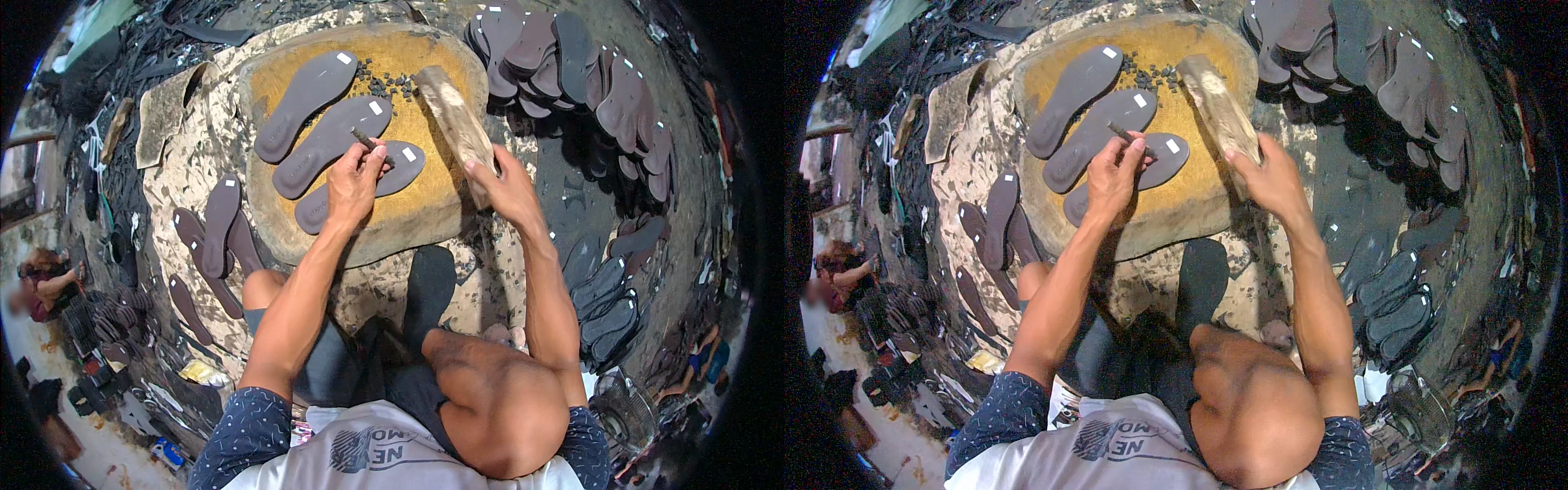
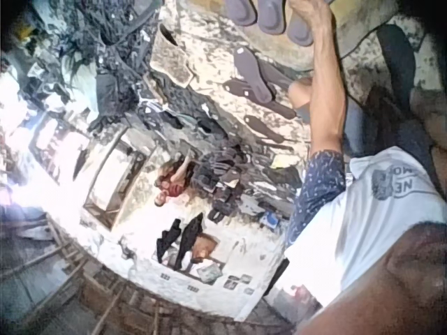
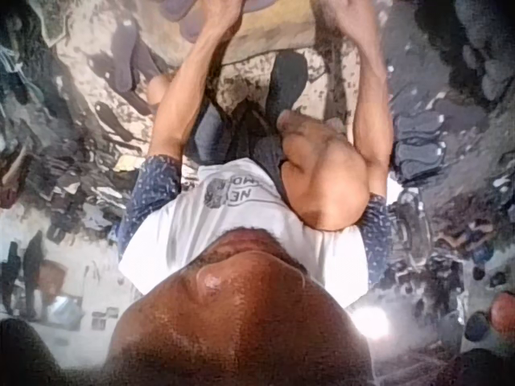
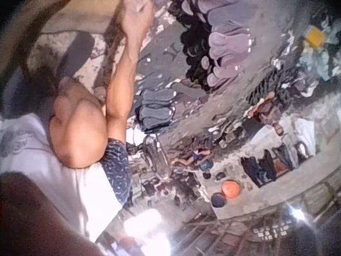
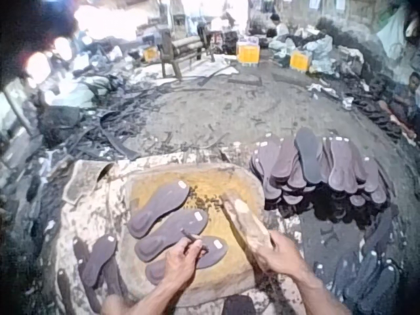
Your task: The person repeatedly hammers small metal pins into gray shoe soles placed on a wooden block. They pick up each sole, position it, strike the pin with a wooden mallet, then set the finished sole aside and repeat the process.
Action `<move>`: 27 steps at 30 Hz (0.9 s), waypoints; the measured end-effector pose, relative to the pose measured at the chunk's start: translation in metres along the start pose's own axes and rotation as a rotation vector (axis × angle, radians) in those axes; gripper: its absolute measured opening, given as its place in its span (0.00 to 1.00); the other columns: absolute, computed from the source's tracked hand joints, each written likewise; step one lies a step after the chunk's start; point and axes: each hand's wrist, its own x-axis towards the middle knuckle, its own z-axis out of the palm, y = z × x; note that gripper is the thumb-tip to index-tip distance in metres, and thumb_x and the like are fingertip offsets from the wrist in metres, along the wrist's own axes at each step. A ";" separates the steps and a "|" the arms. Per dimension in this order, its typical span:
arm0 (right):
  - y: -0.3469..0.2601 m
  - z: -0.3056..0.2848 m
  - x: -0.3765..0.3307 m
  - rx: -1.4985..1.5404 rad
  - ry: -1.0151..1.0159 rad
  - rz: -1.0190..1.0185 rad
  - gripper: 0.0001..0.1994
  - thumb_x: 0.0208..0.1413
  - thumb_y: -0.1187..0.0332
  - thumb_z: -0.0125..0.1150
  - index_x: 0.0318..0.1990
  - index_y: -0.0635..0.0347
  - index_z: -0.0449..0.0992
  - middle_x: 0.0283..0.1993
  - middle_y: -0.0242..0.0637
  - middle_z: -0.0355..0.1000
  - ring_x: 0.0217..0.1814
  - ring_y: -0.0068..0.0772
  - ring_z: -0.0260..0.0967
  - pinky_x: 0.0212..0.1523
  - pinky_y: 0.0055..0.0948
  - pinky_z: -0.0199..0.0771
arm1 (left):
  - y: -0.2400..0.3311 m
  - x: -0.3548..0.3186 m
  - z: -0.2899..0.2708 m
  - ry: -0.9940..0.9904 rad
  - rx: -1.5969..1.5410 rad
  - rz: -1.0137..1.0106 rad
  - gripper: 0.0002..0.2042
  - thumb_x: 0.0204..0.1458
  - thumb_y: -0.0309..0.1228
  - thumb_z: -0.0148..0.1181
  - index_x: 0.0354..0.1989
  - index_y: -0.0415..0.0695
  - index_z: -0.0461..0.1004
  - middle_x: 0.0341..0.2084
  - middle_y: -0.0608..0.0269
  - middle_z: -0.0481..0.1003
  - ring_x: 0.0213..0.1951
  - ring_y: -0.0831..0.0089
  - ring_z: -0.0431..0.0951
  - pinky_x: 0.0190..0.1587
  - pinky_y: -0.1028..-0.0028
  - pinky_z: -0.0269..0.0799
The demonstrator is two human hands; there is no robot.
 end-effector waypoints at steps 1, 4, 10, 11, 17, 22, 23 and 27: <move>0.005 0.002 -0.012 0.223 -0.043 0.089 0.28 0.62 0.55 0.63 0.62 0.66 0.66 0.46 0.53 0.77 0.42 0.49 0.78 0.46 0.40 0.79 | -0.003 0.000 0.001 -0.001 0.024 -0.006 0.14 0.66 0.37 0.59 0.48 0.36 0.78 0.32 0.62 0.81 0.35 0.78 0.82 0.38 0.77 0.77; -0.016 0.012 -0.061 0.839 -0.174 0.362 0.24 0.67 0.55 0.57 0.61 0.63 0.65 0.43 0.49 0.78 0.36 0.38 0.79 0.35 0.33 0.83 | -0.006 0.004 -0.002 0.034 0.052 0.003 0.14 0.64 0.37 0.60 0.47 0.38 0.79 0.28 0.63 0.81 0.32 0.80 0.81 0.38 0.77 0.76; 0.010 0.027 -0.087 0.965 -0.257 0.541 0.22 0.67 0.52 0.57 0.55 0.62 0.66 0.36 0.40 0.76 0.31 0.30 0.77 0.31 0.32 0.83 | -0.002 0.005 -0.001 0.023 0.150 0.037 0.14 0.62 0.38 0.63 0.44 0.39 0.81 0.25 0.60 0.81 0.30 0.77 0.81 0.37 0.73 0.76; 0.011 0.028 -0.086 0.965 -0.272 0.548 0.22 0.67 0.52 0.58 0.55 0.62 0.66 0.35 0.39 0.75 0.31 0.29 0.77 0.31 0.32 0.83 | -0.002 0.005 0.001 0.028 0.145 0.054 0.14 0.61 0.38 0.63 0.44 0.39 0.81 0.25 0.59 0.81 0.30 0.76 0.81 0.36 0.72 0.75; -0.022 0.017 -0.089 0.951 -0.253 0.532 0.20 0.67 0.54 0.57 0.51 0.63 0.69 0.36 0.39 0.76 0.32 0.30 0.77 0.31 0.33 0.84 | 0.001 0.000 0.004 0.029 0.316 0.199 0.12 0.60 0.37 0.64 0.42 0.40 0.81 0.27 0.53 0.80 0.29 0.63 0.81 0.35 0.65 0.73; -0.140 -0.048 -0.090 0.724 0.032 0.057 0.27 0.66 0.49 0.54 0.53 0.69 0.70 0.35 0.41 0.75 0.33 0.33 0.76 0.32 0.35 0.80 | -0.018 -0.002 0.002 0.089 0.429 0.435 0.10 0.59 0.35 0.64 0.41 0.40 0.81 0.35 0.52 0.81 0.39 0.56 0.82 0.42 0.64 0.75; -0.156 -0.055 -0.100 0.610 0.187 -0.123 0.30 0.64 0.46 0.54 0.58 0.69 0.68 0.35 0.42 0.74 0.34 0.35 0.76 0.33 0.36 0.79 | -0.020 -0.003 0.002 0.120 0.430 0.498 0.09 0.58 0.33 0.65 0.40 0.40 0.81 0.36 0.52 0.81 0.40 0.55 0.81 0.43 0.63 0.75; -0.089 -0.021 -0.096 0.751 0.057 -0.752 0.36 0.63 0.45 0.55 0.69 0.63 0.57 0.51 0.41 0.72 0.54 0.36 0.70 0.54 0.43 0.72 | -0.027 -0.007 0.014 0.122 0.403 0.531 0.07 0.55 0.28 0.67 0.40 0.39 0.80 0.34 0.52 0.79 0.41 0.52 0.79 0.45 0.60 0.74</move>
